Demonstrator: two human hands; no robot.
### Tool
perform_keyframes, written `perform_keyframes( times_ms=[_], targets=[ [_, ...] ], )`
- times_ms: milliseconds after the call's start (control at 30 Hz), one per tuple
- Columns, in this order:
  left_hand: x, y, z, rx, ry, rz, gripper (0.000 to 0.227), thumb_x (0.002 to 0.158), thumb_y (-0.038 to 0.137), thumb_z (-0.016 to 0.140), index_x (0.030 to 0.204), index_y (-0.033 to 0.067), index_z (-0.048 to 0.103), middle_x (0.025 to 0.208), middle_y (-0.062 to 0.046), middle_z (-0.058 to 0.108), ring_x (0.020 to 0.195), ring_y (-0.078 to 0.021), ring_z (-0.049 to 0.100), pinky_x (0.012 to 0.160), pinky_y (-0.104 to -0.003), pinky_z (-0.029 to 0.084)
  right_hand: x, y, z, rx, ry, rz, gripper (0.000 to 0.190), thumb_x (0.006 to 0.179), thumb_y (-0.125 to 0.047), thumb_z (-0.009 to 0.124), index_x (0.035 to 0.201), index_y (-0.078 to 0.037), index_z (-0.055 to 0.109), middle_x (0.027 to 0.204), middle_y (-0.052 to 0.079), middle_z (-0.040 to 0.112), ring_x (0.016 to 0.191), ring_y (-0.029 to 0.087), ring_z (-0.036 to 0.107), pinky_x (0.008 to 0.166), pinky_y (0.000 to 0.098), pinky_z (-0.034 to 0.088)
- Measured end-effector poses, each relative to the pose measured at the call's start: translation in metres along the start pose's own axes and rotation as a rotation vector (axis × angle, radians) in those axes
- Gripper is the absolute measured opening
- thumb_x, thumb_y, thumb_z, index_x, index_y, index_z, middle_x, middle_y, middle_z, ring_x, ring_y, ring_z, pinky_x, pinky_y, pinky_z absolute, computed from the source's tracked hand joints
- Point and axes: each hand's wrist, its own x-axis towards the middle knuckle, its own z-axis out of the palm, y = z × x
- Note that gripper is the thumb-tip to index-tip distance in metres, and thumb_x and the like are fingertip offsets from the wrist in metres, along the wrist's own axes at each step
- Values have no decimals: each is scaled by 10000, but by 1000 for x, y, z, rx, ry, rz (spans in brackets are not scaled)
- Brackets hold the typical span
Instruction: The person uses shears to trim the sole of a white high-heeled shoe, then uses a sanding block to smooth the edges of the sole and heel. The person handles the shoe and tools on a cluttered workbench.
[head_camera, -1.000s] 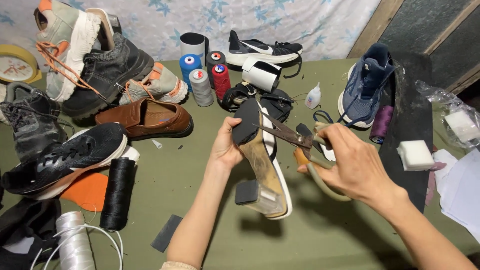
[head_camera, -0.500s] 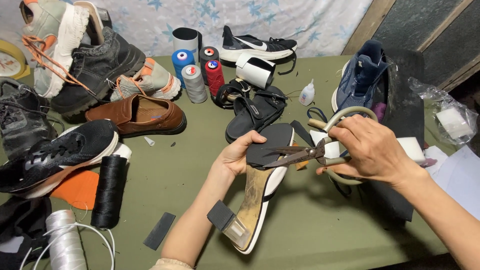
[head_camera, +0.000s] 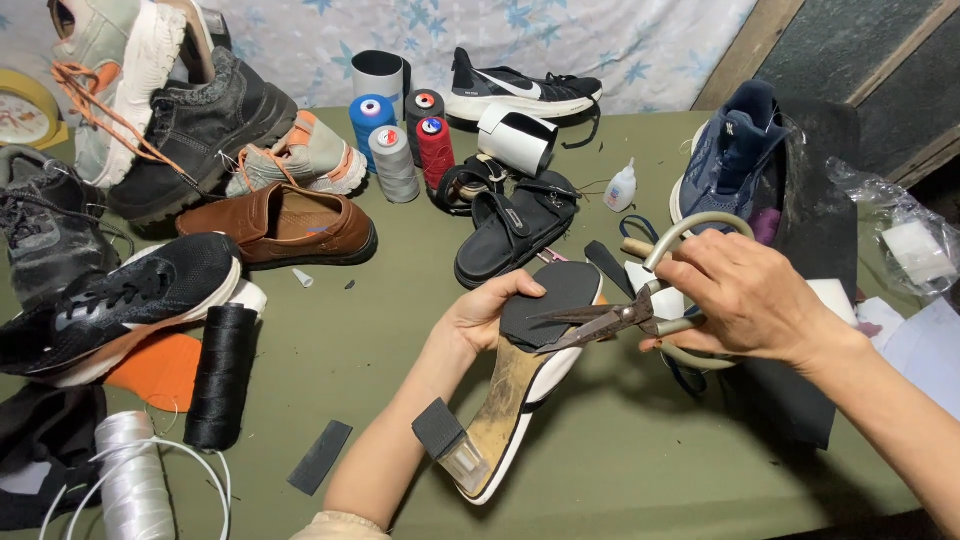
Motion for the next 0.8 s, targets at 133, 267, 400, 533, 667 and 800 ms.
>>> perform_keyframes(
  times_ms=[133, 267, 400, 533, 667, 800],
  targets=[
    [3, -1, -6, 14, -54, -59, 424, 907, 19, 557, 1303, -130, 538, 1218, -305, 657, 1073, -420, 683, 1005, -525, 562, 1, 2, 3, 26, 19, -50, 805, 780, -824, 668, 1061, -72, 611, 930, 92, 571, 752, 279, 569, 697, 397, 486],
    [7, -2, -10, 24, -76, -67, 423, 902, 6, 545, 1302, -132, 536, 1227, -303, 656, 1075, -413, 686, 1009, -525, 555, 7, -1, 1, 32, 45, -91, 805, 793, -805, 679, 1078, -54, 630, 954, 88, 612, 784, 274, 621, 713, 390, 520],
    [7, -1, -12, 21, -56, -68, 400, 899, 5, 550, 1271, -144, 548, 1199, -310, 665, 1044, -411, 700, 975, -505, 583, 2, 0, 5, -23, 98, -147, 694, 873, -736, 611, 1026, -60, 649, 954, 90, 653, 758, 263, 636, 676, 376, 526],
    [9, -1, -15, 2, -65, -77, 414, 899, -16, 554, 1288, -155, 531, 1209, -323, 655, 1047, -420, 702, 959, -510, 597, 2, -1, 5, -17, 156, -214, 582, 919, -656, 640, 890, -76, 605, 769, 51, 589, 686, 234, 631, 662, 347, 534],
    [9, -3, -13, 6, -56, -87, 435, 898, -18, 556, 1311, -147, 523, 1213, -318, 653, 1040, -421, 702, 947, -504, 603, -8, 4, 13, -20, 125, -256, 506, 988, -535, 516, 987, -47, 649, 880, 83, 649, 746, 268, 646, 663, 352, 524],
    [8, -4, -11, 34, -80, -77, 399, 891, -37, 556, 1269, -167, 538, 1202, -326, 649, 1043, -414, 701, 966, -479, 599, -13, 5, 16, -50, 146, -285, 347, 1018, -381, 480, 944, -76, 629, 863, 61, 635, 687, 237, 599, 608, 331, 484]
  ],
)
